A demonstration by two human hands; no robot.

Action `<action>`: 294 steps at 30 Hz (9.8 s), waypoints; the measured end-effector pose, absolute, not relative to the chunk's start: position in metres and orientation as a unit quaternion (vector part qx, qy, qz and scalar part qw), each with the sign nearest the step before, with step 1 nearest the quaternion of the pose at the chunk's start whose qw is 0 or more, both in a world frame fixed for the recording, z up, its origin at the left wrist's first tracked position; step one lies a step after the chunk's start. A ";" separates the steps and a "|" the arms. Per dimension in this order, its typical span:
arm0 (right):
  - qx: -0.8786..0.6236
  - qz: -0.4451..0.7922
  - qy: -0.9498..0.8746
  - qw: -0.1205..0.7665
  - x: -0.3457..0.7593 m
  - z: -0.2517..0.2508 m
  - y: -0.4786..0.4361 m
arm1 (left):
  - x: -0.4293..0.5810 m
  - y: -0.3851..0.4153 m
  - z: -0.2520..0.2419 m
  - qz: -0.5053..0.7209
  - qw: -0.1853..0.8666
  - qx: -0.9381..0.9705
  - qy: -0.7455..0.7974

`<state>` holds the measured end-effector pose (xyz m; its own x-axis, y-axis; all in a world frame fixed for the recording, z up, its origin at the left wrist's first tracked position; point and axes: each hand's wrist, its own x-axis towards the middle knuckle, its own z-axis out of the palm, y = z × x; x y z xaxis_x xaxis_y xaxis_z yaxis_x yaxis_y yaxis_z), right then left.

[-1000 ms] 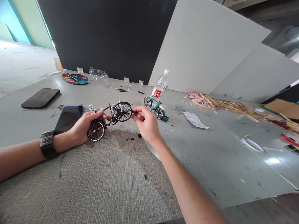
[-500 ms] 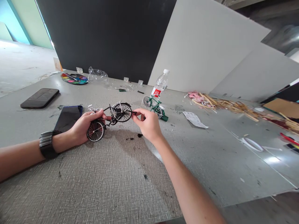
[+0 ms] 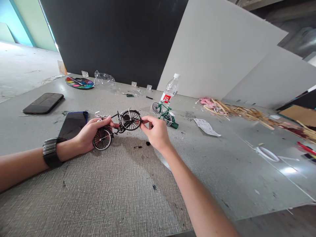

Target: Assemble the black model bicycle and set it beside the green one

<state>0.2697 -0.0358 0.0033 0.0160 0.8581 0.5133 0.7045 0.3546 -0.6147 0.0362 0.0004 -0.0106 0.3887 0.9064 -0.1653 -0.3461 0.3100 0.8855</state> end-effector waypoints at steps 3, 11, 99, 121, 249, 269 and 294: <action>-0.552 0.102 -0.695 0.449 0.271 0.004 -0.036 | 0.037 -0.001 -0.009 0.432 0.727 0.399 0.354; -0.541 0.155 -0.668 0.487 0.271 0.007 -0.036 | 0.035 0.001 -0.013 0.428 0.728 0.413 0.340; -0.510 0.257 -0.635 0.520 0.261 -0.004 -0.035 | 0.033 0.004 -0.014 0.434 0.734 0.396 0.340; -0.521 0.238 -0.622 0.534 0.258 -0.009 -0.030 | 0.035 0.001 -0.012 0.420 0.734 0.413 0.339; -0.522 -0.049 -0.786 0.328 0.259 0.004 -0.041 | 0.040 -0.001 -0.017 0.485 0.616 0.492 0.379; -0.569 0.260 -0.582 0.520 0.239 -0.005 -0.038 | 0.039 -0.002 -0.026 0.513 0.432 0.672 0.313; -0.591 0.207 -0.601 0.497 0.236 0.001 -0.044 | 0.040 -0.003 -0.027 0.508 0.412 0.694 0.301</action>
